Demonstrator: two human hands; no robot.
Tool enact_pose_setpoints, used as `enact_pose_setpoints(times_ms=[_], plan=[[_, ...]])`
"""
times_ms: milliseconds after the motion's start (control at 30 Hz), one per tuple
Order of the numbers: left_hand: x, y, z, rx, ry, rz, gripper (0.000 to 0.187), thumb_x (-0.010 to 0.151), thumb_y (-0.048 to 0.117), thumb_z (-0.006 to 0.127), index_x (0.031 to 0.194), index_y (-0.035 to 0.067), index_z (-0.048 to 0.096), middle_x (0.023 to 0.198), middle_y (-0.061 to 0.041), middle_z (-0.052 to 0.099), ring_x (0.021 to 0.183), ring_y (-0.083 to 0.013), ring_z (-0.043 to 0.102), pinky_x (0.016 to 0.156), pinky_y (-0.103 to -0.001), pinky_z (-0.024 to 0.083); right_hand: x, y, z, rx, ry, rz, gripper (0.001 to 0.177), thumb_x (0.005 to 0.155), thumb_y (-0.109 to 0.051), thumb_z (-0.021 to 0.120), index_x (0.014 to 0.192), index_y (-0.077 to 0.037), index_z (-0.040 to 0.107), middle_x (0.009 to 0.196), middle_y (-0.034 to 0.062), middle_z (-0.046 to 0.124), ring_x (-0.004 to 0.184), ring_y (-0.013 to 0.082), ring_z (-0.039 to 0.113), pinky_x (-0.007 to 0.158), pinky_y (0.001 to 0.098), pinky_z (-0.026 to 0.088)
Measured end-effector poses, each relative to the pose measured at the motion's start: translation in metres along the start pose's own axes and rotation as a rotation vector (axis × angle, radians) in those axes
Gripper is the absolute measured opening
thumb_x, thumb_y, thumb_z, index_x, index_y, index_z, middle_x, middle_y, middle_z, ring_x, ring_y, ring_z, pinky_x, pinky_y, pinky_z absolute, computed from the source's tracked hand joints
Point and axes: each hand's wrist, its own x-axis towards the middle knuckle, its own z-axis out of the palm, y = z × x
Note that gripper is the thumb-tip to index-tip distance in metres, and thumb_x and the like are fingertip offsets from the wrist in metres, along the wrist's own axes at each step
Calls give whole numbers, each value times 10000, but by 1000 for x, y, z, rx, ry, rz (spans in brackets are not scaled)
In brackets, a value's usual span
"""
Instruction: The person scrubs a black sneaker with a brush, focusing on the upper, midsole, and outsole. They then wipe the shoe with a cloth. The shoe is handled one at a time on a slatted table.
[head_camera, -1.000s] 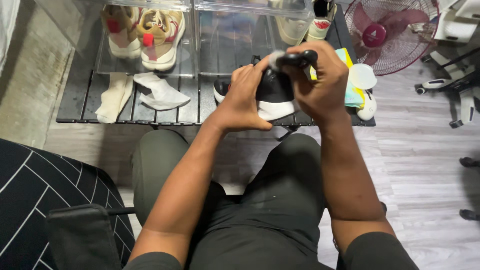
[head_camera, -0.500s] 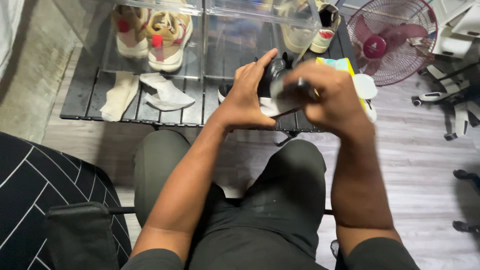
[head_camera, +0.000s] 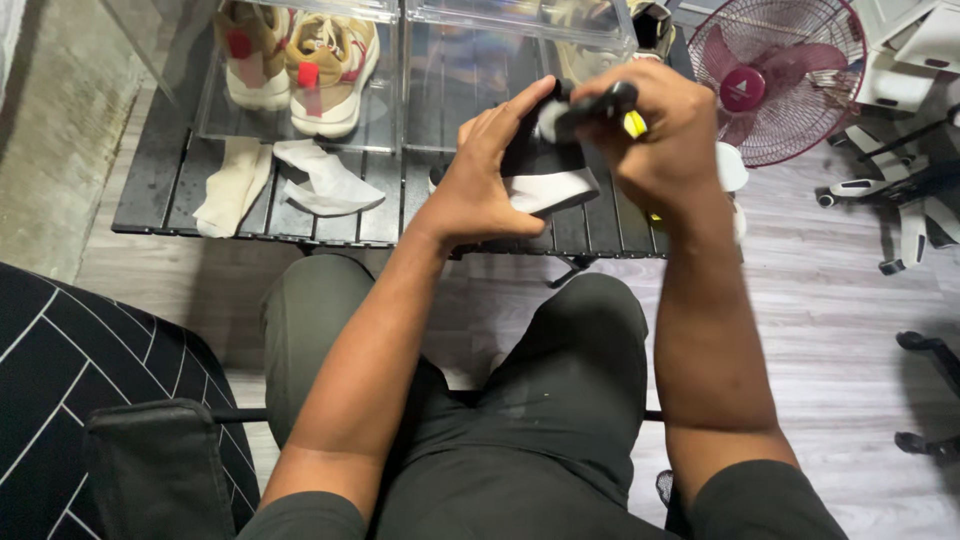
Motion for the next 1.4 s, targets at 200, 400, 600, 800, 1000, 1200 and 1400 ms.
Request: enact_pose_setpoints(times_ms=[200, 400, 600, 800, 1000, 1200, 1400], plan=[[-5, 2, -14, -37, 0, 33, 1211, 554, 239, 890, 1626, 182, 330, 1459, -88, 564, 1361, -288, 510, 1243, -395, 277, -22, 3, -6, 218, -217, 188, 245, 803, 102, 757, 1007, -24, 706, 954, 48, 718, 891, 128, 691, 769, 278, 541], [-6, 8, -2, -53, -30, -92, 1206, 565, 211, 863, 1642, 177, 322, 1347, -73, 605, 1318, -290, 533, 1257, -399, 290, -5, 26, 34, 290, 152, 225, 241, 921, 143, 679, 1095, -20, 715, 1014, 30, 733, 956, 94, 715, 827, 266, 568], [-13, 3, -14, -209, 18, -106, 1207, 573, 121, 857, 1657, 176, 326, 1535, -97, 543, 1447, -306, 458, 1288, -384, 318, -30, 33, 5, 387, -184, 220, 275, 822, 140, 736, 1042, -21, 697, 979, 18, 706, 940, 91, 668, 845, 246, 543], [-18, 0, -4, -264, -1, -112, 1317, 507, 131, 909, 1653, 141, 261, 1561, -112, 471, 1466, -308, 403, 1283, -372, 277, -16, 53, 58, 565, 201, 331, 210, 948, 98, 723, 1131, -3, 700, 1039, 17, 709, 960, 87, 660, 864, 241, 536], [-22, -4, -27, -396, 2, -112, 1260, 574, 50, 882, 1677, 115, 276, 1656, -93, 405, 1571, -251, 400, 1351, -360, 289, -38, 44, 29, 522, -100, 198, 202, 903, 100, 742, 1065, -1, 676, 1043, 39, 693, 961, 112, 664, 859, 264, 553], [-21, -1, -27, -433, 17, -124, 1244, 570, 5, 862, 1667, 94, 282, 1648, -83, 407, 1553, -213, 412, 1338, -340, 304, -23, 49, 70, 699, 208, 371, 240, 933, 105, 628, 1144, -8, 651, 1052, 8, 661, 949, 87, 622, 854, 243, 512], [-22, 4, -36, -522, 24, -249, 1248, 573, 31, 854, 1666, 96, 258, 1541, -76, 487, 1409, -196, 519, 1225, -307, 405, -34, 55, 57, 607, 41, 335, 188, 951, 45, 672, 1131, -7, 650, 1057, 10, 671, 973, 89, 627, 878, 241, 520]])
